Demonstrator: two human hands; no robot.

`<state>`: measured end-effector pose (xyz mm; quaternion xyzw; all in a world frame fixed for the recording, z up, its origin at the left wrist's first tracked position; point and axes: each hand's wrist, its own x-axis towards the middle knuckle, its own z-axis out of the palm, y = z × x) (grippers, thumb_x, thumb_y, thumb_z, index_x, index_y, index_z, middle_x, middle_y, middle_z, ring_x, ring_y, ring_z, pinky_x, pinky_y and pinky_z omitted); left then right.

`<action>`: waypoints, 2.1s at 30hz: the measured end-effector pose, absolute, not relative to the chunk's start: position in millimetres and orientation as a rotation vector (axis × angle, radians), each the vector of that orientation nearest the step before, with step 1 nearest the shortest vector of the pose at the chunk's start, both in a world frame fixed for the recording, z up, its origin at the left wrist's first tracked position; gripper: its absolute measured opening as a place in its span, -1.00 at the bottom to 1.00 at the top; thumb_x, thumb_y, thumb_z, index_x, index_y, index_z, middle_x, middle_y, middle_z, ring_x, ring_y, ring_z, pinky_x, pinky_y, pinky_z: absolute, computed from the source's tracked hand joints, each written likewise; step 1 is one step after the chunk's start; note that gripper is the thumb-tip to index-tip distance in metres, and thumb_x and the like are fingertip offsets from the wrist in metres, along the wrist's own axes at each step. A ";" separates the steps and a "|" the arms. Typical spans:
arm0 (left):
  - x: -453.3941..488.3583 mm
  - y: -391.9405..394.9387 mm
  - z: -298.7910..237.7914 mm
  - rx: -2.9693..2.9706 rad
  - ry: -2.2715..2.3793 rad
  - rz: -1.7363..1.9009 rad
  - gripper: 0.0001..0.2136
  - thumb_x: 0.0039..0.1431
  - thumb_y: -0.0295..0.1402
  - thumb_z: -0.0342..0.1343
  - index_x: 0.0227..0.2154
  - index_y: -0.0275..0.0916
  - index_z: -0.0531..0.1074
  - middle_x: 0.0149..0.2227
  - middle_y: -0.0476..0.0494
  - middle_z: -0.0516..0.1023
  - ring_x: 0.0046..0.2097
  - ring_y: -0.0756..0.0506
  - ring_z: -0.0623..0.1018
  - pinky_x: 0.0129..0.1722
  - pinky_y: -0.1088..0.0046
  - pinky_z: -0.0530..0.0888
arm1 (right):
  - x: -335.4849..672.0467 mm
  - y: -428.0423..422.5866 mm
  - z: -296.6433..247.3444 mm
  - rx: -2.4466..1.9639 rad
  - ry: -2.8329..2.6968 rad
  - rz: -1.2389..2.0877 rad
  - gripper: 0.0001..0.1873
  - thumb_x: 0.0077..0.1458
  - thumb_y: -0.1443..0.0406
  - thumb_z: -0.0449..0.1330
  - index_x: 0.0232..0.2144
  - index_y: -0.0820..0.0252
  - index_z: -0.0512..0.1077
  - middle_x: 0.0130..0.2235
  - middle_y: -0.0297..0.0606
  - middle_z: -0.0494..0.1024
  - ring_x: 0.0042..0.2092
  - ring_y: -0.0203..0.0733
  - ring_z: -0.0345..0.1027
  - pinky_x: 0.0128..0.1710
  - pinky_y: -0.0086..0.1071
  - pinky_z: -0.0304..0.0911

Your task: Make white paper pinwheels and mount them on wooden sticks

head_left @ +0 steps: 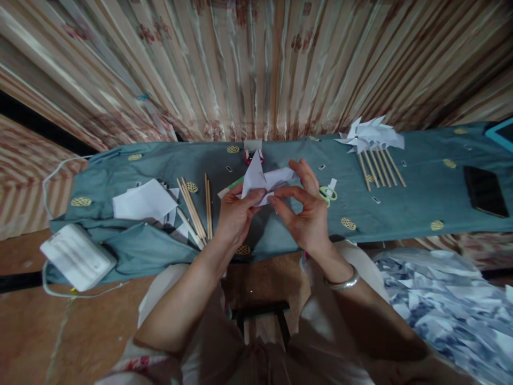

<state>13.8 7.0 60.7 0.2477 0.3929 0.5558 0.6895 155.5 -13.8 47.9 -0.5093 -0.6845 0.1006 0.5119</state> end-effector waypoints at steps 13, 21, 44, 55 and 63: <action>18.9 6.5 58.1 0.611 0.889 1.244 -0.68 -0.32 -0.39 0.47 -0.38 -0.19 0.59 -0.41 0.03 0.64 -0.31 -0.06 0.63 -0.20 0.39 0.57 | 158.2 -12.4 45.0 -1.298 -1.626 0.271 -0.94 0.13 0.27 0.29 -0.40 0.09 0.53 0.27 -0.20 0.40 0.40 0.11 0.07 0.38 0.18 0.01; 20.6 7.1 52.6 0.634 0.910 1.253 -0.66 -0.33 -0.35 0.49 -0.39 -0.20 0.57 -0.39 0.00 0.64 -0.24 -0.12 0.65 -0.13 0.30 0.57 | 157.6 -12.0 43.7 -1.303 -1.609 0.320 -0.91 0.13 0.25 0.28 -0.41 0.09 0.49 0.27 -0.19 0.38 0.41 0.13 0.03 0.39 0.17 -0.01; 11.0 20.7 49.1 0.576 0.945 1.293 -0.64 -0.29 -0.40 0.47 -0.32 -0.20 0.58 -0.36 0.00 0.66 -0.25 -0.09 0.66 -0.19 0.37 0.60 | 177.8 -13.3 47.6 -1.266 -1.385 0.538 -0.46 0.09 0.08 0.35 0.10 -0.02 0.40 0.31 -0.15 0.34 0.31 0.08 0.24 0.20 0.07 0.31; 23.7 11.5 44.8 0.550 0.893 1.195 -0.63 -0.33 -0.40 0.49 -0.35 -0.28 0.57 -0.38 -0.02 0.65 -0.32 -0.06 0.63 -0.17 0.36 0.57 | 168.6 -10.5 45.9 -1.080 -0.923 1.408 -0.68 -0.20 0.07 0.51 -0.40 0.05 0.58 -0.36 -0.37 0.64 -0.29 -0.24 0.49 -0.20 -0.33 0.42; 25.1 10.2 38.5 0.589 0.894 1.164 -0.66 -0.29 -0.41 0.47 -0.36 -0.27 0.56 -0.42 0.02 0.62 -0.37 0.00 0.59 -0.26 0.47 0.54 | 167.3 -5.9 43.2 -1.157 -0.890 1.342 -0.68 -0.27 0.08 0.52 -0.56 0.13 0.55 -0.53 -0.40 0.55 -0.48 -0.31 0.35 -0.44 -0.38 0.33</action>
